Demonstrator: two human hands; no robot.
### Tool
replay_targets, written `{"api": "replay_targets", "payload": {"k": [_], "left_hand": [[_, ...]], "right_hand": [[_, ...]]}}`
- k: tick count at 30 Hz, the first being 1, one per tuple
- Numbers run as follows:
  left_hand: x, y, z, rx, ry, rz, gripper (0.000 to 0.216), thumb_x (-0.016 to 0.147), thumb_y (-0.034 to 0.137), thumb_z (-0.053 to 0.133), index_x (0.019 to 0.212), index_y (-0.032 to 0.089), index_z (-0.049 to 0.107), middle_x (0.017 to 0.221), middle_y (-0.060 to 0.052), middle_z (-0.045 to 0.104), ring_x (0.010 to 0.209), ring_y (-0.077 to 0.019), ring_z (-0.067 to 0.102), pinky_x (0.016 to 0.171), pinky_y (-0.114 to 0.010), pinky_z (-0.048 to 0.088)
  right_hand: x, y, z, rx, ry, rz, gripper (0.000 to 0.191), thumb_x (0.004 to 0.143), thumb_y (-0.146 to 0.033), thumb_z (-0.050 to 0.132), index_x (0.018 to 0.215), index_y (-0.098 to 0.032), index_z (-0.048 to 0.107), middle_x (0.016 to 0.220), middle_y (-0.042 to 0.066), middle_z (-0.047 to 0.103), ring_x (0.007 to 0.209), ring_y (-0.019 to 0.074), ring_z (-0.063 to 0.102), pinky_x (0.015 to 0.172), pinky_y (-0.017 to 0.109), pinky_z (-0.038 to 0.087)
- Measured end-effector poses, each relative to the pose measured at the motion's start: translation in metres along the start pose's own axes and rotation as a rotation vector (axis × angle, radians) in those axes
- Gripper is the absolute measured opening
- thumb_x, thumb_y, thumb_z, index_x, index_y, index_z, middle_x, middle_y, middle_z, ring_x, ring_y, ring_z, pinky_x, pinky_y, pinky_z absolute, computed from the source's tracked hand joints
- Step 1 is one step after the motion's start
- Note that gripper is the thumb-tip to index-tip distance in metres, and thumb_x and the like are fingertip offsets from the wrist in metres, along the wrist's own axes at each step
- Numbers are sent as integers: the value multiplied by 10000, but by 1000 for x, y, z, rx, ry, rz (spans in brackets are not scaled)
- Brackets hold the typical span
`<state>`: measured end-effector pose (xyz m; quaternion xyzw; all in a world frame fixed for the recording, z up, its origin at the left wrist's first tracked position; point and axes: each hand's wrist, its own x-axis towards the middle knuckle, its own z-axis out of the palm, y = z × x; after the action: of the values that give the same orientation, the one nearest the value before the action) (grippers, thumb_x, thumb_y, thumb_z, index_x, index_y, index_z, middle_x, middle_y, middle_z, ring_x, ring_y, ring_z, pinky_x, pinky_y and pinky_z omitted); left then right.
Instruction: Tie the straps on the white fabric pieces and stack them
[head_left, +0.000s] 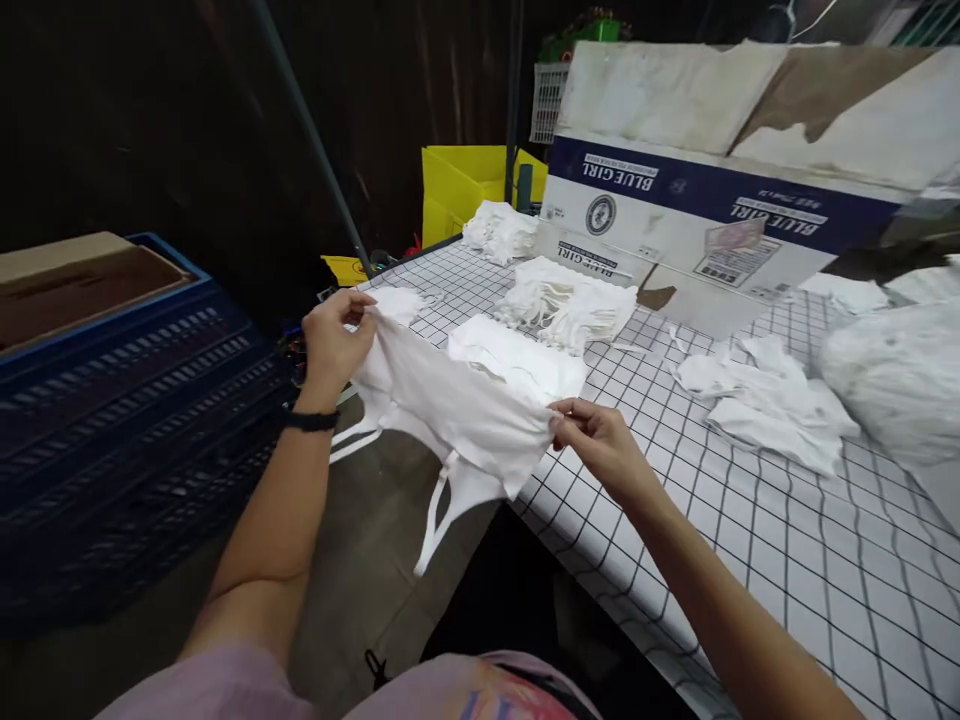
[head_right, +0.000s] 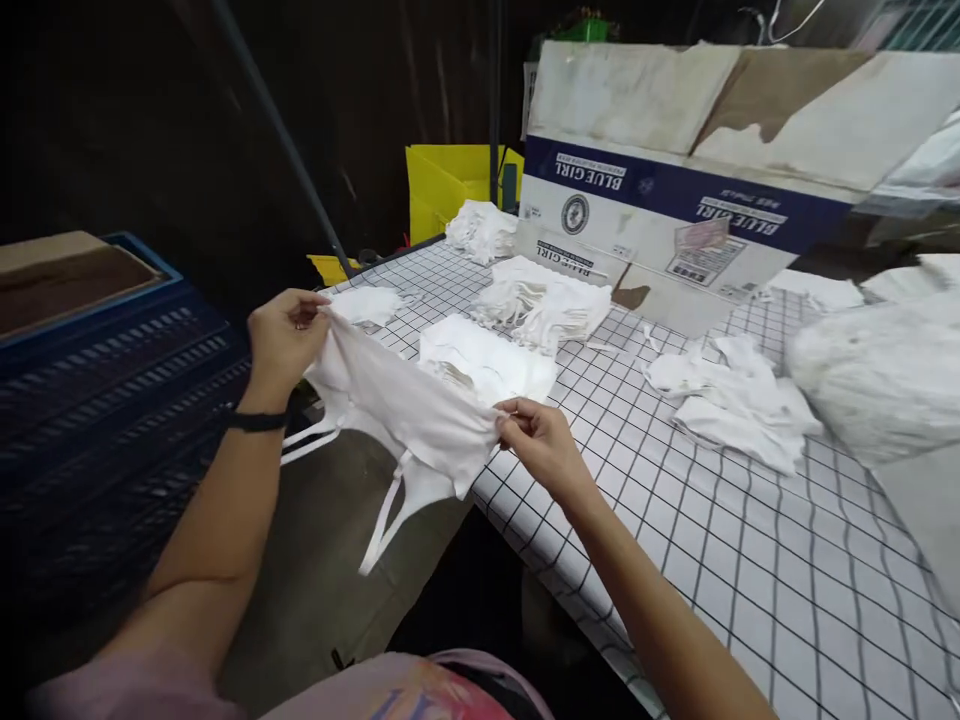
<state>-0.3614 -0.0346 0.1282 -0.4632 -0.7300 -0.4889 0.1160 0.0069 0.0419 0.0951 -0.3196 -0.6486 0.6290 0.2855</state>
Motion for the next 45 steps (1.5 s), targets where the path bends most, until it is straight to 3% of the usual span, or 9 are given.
{"api": "replay_targets", "payload": {"k": [4,8,14,19,25,30,38,42,45], "left_hand": [[41,-26,62,0,-143,-91,207,702,94,565,859,153,686,761,-14,654,710,-146,593,707,-279,484],[68,-33,123,13,-310,-79,277,664,75,533,870,168,692,668,4,583,689,-171,564,675,-279,449],[90,-29,192,31,-540,-98,311,551,31,529,786,169,681,577,11,555,657,-194,564,692,-301,471],[89,-31,230,53,-634,-118,302,524,16,532,740,163,685,601,-4,591,699,-209,603,723,-316,498],[86,-43,243,89,-614,-144,341,551,10,541,807,142,722,683,-38,654,804,-225,646,830,-334,524],[87,-52,248,93,-597,-163,330,571,8,551,813,135,734,729,-60,690,866,-233,664,853,-333,529],[82,-59,246,97,-613,-165,221,652,66,633,828,138,745,759,-52,713,785,-199,662,778,-298,534],[81,-57,241,124,-649,-109,193,680,72,653,836,144,742,846,-68,725,884,-226,670,879,-332,530],[75,-47,235,152,-620,-65,215,734,73,640,921,134,726,1044,-123,719,1108,-305,625,1042,-433,462]], "right_hand": [[63,26,-5,154,148,106,275,656,-338,828,829,-149,730,668,17,672,614,122,594,634,263,534],[95,42,-24,203,257,219,226,630,-251,805,815,-140,736,622,9,651,545,87,554,599,226,525],[124,53,-63,-60,417,256,97,697,-219,692,744,-147,737,605,28,654,524,104,545,621,271,532],[137,66,-85,-264,545,234,50,657,-206,709,650,-166,739,594,44,684,641,183,636,704,311,497],[146,77,-90,-519,625,152,161,698,-302,644,621,-187,726,645,55,720,718,234,648,811,364,470],[152,83,-90,-536,604,204,169,656,-335,650,619,-188,723,670,71,729,749,263,654,766,366,468],[153,96,-92,-537,674,203,162,649,-349,655,625,-195,698,634,60,698,755,279,677,875,404,479],[152,106,-93,-564,694,178,180,695,-353,647,718,-185,705,616,49,671,711,269,664,879,423,493],[145,109,-89,-541,665,122,253,773,-361,617,910,-172,713,635,36,674,707,252,675,861,409,509]]}}
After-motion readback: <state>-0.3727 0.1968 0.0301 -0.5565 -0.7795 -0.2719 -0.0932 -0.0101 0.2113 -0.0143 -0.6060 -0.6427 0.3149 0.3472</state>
